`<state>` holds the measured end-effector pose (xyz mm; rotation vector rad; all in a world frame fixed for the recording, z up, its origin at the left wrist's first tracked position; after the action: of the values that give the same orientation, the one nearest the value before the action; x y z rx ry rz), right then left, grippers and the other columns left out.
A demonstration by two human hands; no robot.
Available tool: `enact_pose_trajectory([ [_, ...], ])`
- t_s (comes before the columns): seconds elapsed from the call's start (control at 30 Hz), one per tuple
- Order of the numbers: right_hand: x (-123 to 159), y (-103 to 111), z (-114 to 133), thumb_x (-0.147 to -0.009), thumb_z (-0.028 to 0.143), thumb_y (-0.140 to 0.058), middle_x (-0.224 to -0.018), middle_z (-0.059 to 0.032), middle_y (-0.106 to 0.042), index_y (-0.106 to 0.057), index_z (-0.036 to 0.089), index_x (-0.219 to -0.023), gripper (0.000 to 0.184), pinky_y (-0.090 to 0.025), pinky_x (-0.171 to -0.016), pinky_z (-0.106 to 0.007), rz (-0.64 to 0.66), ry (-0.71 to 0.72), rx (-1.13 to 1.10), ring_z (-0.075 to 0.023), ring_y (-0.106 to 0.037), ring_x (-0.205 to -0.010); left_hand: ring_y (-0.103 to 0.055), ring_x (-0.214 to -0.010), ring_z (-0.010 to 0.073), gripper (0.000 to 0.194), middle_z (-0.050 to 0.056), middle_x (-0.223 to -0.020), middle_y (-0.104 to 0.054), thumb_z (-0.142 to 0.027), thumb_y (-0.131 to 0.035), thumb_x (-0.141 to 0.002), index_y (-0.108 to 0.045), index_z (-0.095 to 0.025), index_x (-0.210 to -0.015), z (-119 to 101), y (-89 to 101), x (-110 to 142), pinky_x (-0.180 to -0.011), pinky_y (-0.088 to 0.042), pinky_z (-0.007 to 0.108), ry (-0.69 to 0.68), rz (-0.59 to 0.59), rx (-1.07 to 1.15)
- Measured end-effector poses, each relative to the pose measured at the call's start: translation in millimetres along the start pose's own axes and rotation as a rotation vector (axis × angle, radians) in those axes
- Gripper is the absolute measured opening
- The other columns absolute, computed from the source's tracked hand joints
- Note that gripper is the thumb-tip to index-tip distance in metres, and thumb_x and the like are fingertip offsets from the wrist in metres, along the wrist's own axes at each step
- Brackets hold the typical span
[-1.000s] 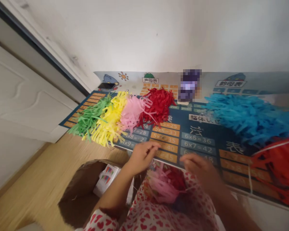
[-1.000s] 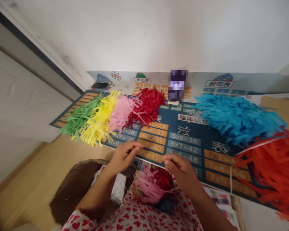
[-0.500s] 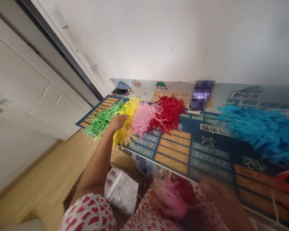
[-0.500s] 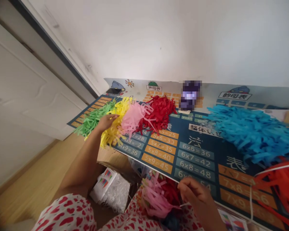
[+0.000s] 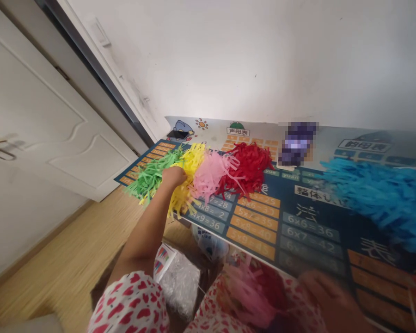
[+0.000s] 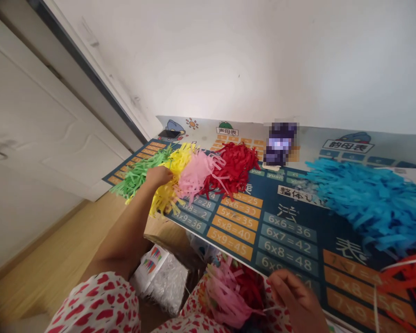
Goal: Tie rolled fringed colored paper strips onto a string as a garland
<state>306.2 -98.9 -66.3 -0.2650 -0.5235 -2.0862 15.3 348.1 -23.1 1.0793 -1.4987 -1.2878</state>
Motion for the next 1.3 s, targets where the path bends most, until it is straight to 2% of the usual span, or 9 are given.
enact_pose_trajectory([
  [0.07,-3,2,-2,-0.068,0.052,-0.068,-0.053,0.0003,-0.053,-0.065,0.022,-0.059,0.031,-0.044,-0.052,-0.022,0.087,-0.006,-0.001,-0.0155,-0.049,-0.054,-0.062,-0.105,0.0231,0.034,0.009,-0.122,-0.061,-0.036,-0.061,-0.092,-0.06,-0.017,-0.12,-2,-7.8,-8,-0.088,-0.054,0.043,-0.018,0.057,0.017],
  [0.13,-6,5,-5,-0.065,0.051,-0.071,-0.052,0.0002,-0.054,-0.064,0.022,-0.056,0.031,-0.044,-0.05,-0.022,0.139,-0.015,-0.008,-0.0154,-0.049,-0.052,-0.062,-0.105,0.0228,0.036,0.009,-0.125,-0.06,-0.035,-0.061,-0.092,-0.057,-0.017,-0.123,2,-12.5,-11,-0.086,-0.055,0.042,-0.03,0.091,0.039],
  [0.27,-7,9,-10,-0.07,0.051,-0.068,-0.054,0.0005,-0.054,-0.065,0.022,-0.059,0.031,-0.044,-0.05,-0.021,0.116,-0.017,-0.025,-0.0145,-0.048,-0.053,-0.062,-0.105,0.024,0.037,0.009,-0.123,-0.06,-0.036,-0.061,-0.092,-0.058,-0.016,-0.122,13,-15.7,-11,-0.086,-0.055,0.043,-0.066,0.098,0.084],
  [0.43,-8,7,-8,-0.069,0.05,-0.069,-0.054,-0.0001,-0.055,-0.067,0.023,-0.059,0.029,-0.046,-0.05,-0.022,0.142,0.005,0.005,-0.016,-0.051,-0.053,-0.062,-0.105,0.0227,0.035,0.009,-0.124,-0.06,-0.035,-0.059,-0.093,-0.058,-0.017,-0.122,9,-21.6,-18,-0.087,-0.055,0.043,-0.159,0.104,0.132],
  [0.57,-10,9,-11,-0.071,0.052,-0.066,-0.055,-0.0006,-0.057,-0.069,0.024,-0.062,0.029,-0.047,-0.049,-0.023,0.114,0.021,0.039,-0.0171,-0.053,-0.053,-0.062,-0.104,0.0233,0.036,0.009,-0.124,-0.06,-0.035,-0.061,-0.092,-0.058,-0.016,-0.122,9,-27.3,-24,-0.086,-0.055,0.042,-0.173,0.115,0.147],
  [0.73,-9,8,-11,-0.068,0.051,-0.069,-0.053,-0.0006,-0.059,-0.07,0.024,-0.064,0.027,-0.045,-0.047,-0.024,0.094,0.044,0.062,-0.0172,-0.053,-0.051,-0.062,-0.104,0.0228,0.036,0.009,-0.123,-0.06,-0.035,-0.06,-0.093,-0.058,-0.016,-0.122,16,-30.6,-20,-0.087,-0.055,0.043,-0.191,0.074,0.152],
  [0.87,0,0,-3,-0.078,0.054,-0.059,-0.053,-0.0003,-0.057,-0.065,0.024,-0.061,0.035,-0.042,-0.047,-0.023,-0.012,0.037,0.013,-0.0156,-0.049,-0.05,-0.062,-0.105,0.0219,0.033,0.009,-0.123,-0.061,-0.035,-0.059,-0.093,-0.059,-0.017,-0.121,16,-30.3,-19,-0.088,-0.054,0.043,-0.196,0.048,0.16],
  [1.1,7,-4,0,-0.078,0.055,-0.059,-0.055,0.0001,-0.056,-0.062,0.023,-0.061,0.037,-0.04,-0.051,-0.023,-0.102,0.004,0.002,-0.015,-0.047,-0.052,-0.062,-0.104,0.0223,0.034,0.009,-0.123,-0.061,-0.035,-0.059,-0.093,-0.058,-0.017,-0.122,12,-29.2,-22,-0.087,-0.055,0.043,-0.123,0.068,0.188],
  [1.3,6,-3,-2,-0.078,0.057,-0.059,-0.055,0.0006,-0.057,-0.061,0.022,-0.062,0.039,-0.04,-0.052,-0.021,-0.086,-0.001,0.001,-0.0144,-0.048,-0.053,-0.062,-0.105,0.0227,0.035,0.009,-0.124,-0.06,-0.035,-0.06,-0.093,-0.058,-0.017,-0.122,11,-30.6,-22,-0.087,-0.055,0.043,-0.045,0.055,0.283],
])
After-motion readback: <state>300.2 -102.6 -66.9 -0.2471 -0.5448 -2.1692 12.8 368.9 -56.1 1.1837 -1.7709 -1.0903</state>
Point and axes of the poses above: each hand's wrist, its own x-axis away from the middle knuckle, its own y-axis out of the back of the hand, z = x × y, the point moved 3 cm from there along -x, towards the middle knuckle
